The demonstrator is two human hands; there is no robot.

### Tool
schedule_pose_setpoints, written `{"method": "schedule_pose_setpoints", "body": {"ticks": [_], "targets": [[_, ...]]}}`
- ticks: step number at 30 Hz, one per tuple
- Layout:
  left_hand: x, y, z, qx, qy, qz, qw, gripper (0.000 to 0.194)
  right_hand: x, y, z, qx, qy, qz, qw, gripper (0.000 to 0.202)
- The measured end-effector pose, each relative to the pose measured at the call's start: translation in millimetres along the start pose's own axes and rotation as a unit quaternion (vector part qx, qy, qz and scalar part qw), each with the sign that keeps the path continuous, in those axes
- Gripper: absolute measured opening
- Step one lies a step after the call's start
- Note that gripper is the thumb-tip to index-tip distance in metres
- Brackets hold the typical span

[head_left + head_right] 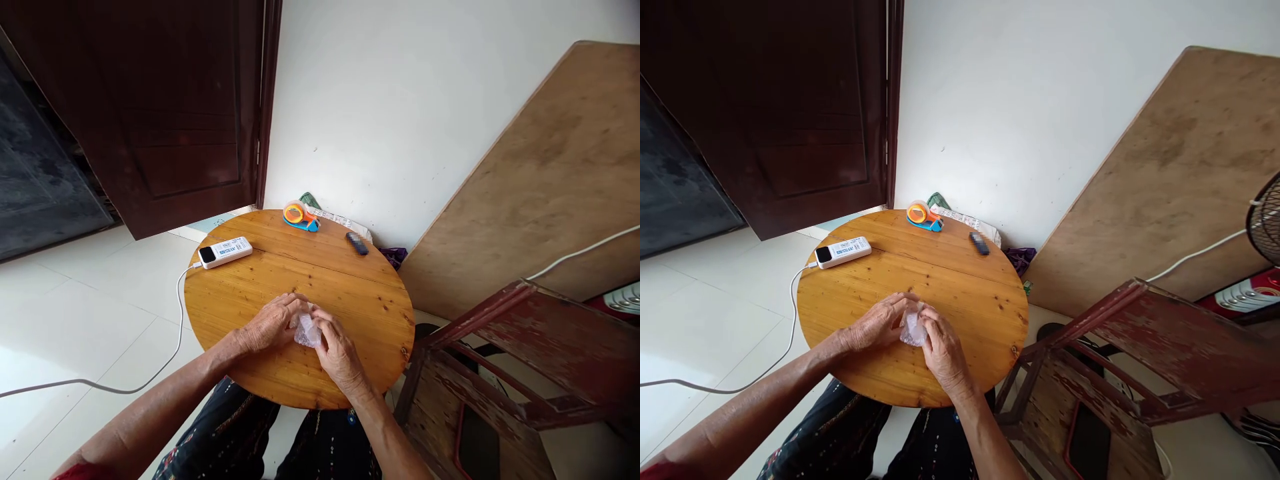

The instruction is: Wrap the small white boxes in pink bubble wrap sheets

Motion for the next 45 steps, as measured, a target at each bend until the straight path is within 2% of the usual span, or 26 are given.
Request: {"method": "schedule_pose_setpoints", "body": {"ticks": [5, 7, 9, 11, 14, 16, 18, 21, 24, 26, 30, 34, 36, 41, 45], "targets": [[-6.4, 4.8, 1.0, 0.05, -0.049, -0.063, 0.996, 0.014, -2.2, -3.9, 10.4, 0.009, 0.04, 0.048, 0.998, 0.034], [-11.3, 4.0, 3.5, 0.059, -0.077, -0.094, 0.991, 0.01, -1.3, -6.8, 18.5, 0.011, 0.081, 0.072, 0.994, 0.025], [-18.3, 3.0, 8.2, 0.061, -0.124, -0.114, 0.984, 0.012, 3.0, -8.0, 26.9, -0.001, 0.15, 0.094, 0.984, 0.014], [-26.2, 4.4, 14.6, 0.052, -0.176, -0.121, 0.976, 0.017, 9.7, -5.3, 33.0, -0.028, 0.233, 0.136, 0.963, 0.009], [-37.7, 13.1, 23.7, 0.032, -0.243, -0.133, 0.96, 0.036, 20.6, 3.9, 36.2, -0.051, 0.345, 0.228, 0.909, 0.02], [-44.9, 18.9, 26.5, 0.043, -0.284, -0.146, 0.947, 0.047, 28.1, 10.1, 35.1, -0.048, 0.402, 0.256, 0.878, 0.027], [-49.2, 21.9, 25.8, 0.063, -0.31, -0.19, 0.929, 0.058, 34.8, 14.1, 33.9, -0.049, 0.435, 0.254, 0.863, 0.031], [-48.8, 23.1, 20.1, 0.045, -0.324, -0.318, 0.89, 0.083, 42.8, 15.5, 36.0, -0.072, 0.437, 0.235, 0.865, 0.028], [-44.9, 22.4, 15.1, -0.003, -0.318, -0.412, 0.854, 0.103, 49.1, 13.5, 43.3, -0.097, 0.39, 0.214, 0.89, 0.022], [-44.4, 23.0, 14.0, -0.022, -0.313, -0.441, 0.84, 0.109, 51.7, 12.9, 47.7, -0.108, 0.356, 0.205, 0.905, 0.022], [-51.0, 27.0, 14.9, -0.016, -0.318, -0.452, 0.833, 0.105, 51.8, 15.0, 51.5, -0.094, 0.323, 0.206, 0.919, 0.032], [-56.6, 28.9, 15.7, 0.002, -0.319, -0.424, 0.847, 0.096, 47.4, 16.4, 53.0, -0.053, 0.3, 0.193, 0.933, 0.03], [-56.4, 29.5, 16.3, 0.005, -0.326, -0.43, 0.842, 0.099, 45.4, 18.4, 53.6, -0.043, 0.292, 0.187, 0.937, 0.028], [-53.7, 33.5, 19.3, -0.02, -0.312, -0.481, 0.819, 0.107, 43.7, 24.2, 53.6, 0.01, 0.307, 0.19, 0.932, 0.028], [-60.8, 38.1, 20.5, 0.004, -0.309, -0.482, 0.82, 0.102, 40.7, 26.6, 54.7, 0.041, 0.314, 0.172, 0.933, 0.029]]}}
Point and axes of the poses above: each hand's wrist, its own z-axis towards the middle knuckle, its own y-axis out of the palm, x = y × z, the point moved 4 cm from there along z, towards the middle knuckle, and after that the axes turned 14 degrees about x, right-handed, at the moved point
